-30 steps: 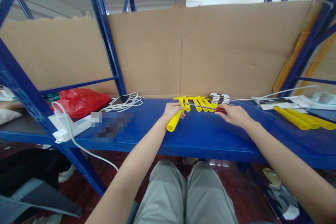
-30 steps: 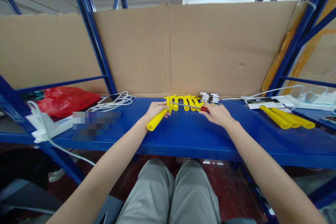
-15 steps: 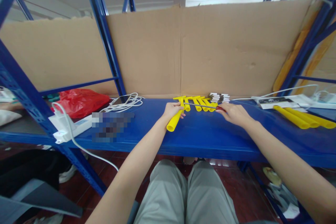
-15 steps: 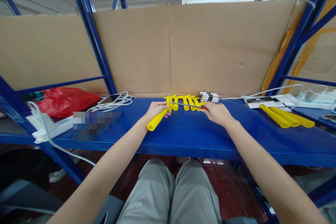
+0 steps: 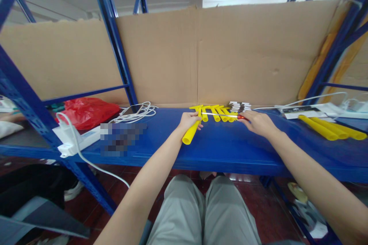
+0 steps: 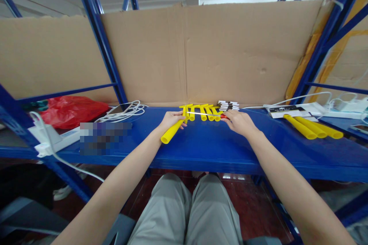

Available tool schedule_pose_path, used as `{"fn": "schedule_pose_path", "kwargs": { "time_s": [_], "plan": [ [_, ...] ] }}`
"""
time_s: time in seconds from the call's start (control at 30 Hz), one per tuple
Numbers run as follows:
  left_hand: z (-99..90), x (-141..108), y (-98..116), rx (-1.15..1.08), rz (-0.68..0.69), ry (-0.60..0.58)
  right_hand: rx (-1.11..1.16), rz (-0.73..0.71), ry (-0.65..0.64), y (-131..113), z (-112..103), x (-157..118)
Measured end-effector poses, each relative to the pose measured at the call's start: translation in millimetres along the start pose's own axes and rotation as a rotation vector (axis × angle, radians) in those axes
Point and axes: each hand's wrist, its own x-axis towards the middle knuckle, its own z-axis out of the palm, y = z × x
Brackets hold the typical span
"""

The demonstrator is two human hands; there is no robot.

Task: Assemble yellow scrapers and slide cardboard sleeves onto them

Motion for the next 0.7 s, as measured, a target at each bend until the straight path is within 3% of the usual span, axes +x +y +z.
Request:
{"fn": "schedule_pose_path", "kwargs": {
  "time_s": [0.27, 0.5, 0.7],
  "plan": [
    [0.8, -1.2, 0.3, -0.015, 0.009, 0.001, -0.034, 0.098, -0.041, 0.4, 3.6, 0.1],
    [0.6, -0.7, 0.4, -0.035, -0.004, 0.004, -0.008, 0.012, -0.014, 0.9, 2.3, 0.2],
    [0.2, -0.3, -0.1, -0.036, -0.003, 0.004, 0.011, 0.053, -0.039, -1.3, 5.0, 0.0]
  ]
}}
